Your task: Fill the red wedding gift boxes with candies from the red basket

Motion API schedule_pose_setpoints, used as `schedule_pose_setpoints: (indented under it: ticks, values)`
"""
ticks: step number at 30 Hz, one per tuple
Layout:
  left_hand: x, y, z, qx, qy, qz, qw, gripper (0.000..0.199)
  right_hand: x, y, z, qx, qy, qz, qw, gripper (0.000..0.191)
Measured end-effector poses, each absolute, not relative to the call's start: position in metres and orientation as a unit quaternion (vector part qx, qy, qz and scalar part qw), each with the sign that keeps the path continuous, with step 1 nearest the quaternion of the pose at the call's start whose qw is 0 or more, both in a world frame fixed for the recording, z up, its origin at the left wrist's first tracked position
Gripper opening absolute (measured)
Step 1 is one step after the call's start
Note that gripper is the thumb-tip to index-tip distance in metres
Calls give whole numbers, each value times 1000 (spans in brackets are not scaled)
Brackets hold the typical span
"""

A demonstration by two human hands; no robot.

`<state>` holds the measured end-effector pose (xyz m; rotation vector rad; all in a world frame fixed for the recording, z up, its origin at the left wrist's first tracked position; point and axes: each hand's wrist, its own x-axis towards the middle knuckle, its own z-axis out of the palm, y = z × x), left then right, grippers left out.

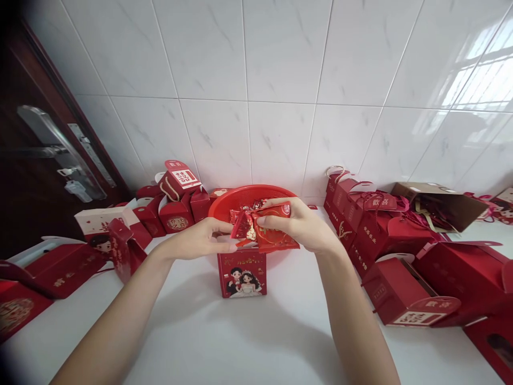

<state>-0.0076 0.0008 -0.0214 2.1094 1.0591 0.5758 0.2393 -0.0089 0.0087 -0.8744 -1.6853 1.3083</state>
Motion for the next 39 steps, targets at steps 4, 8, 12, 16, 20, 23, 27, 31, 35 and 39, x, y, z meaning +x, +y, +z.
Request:
schedule_pose_setpoints:
  ticks: [4, 8, 12, 16, 20, 23, 27, 31, 35, 39]
  values:
    - [-12, 5, -22, 812, 393, 207, 379, 22, 228, -6, 3, -369, -709, 450, 399, 15]
    - [-13, 5, -25, 795, 377, 191, 434, 47, 219, -3, -4, -332, -733, 453, 384, 11]
    - [-13, 3, -24, 785, 399, 195, 433, 55, 216, -4, -4, -321, -743, 439, 391, 13]
    - [-14, 3, -23, 790, 424, 190, 399, 55, 219, -8, -2, -332, -761, 394, 394, 16]
    - [-15, 5, -24, 782, 459, 189, 376, 73, 217, -11, -4, -360, -797, 322, 363, 16]
    - [-15, 5, -25, 777, 466, 168, 388, 76, 211, -14, -8, -382, -817, 260, 347, 15]
    - [-15, 5, -24, 787, 437, 171, 400, 59, 206, -16, -9, -376, -832, 219, 343, 15]
    - [-13, 4, -21, 790, 440, 168, 393, 56, 212, -16, -5, -327, -819, 241, 405, 16]
    - [-13, 4, -21, 787, 440, 162, 401, 61, 216, -11, -4, -246, -793, 350, 434, 22]
    - [-14, 6, -24, 790, 426, 164, 409, 66, 209, -1, -14, -237, -797, 388, 399, 21]
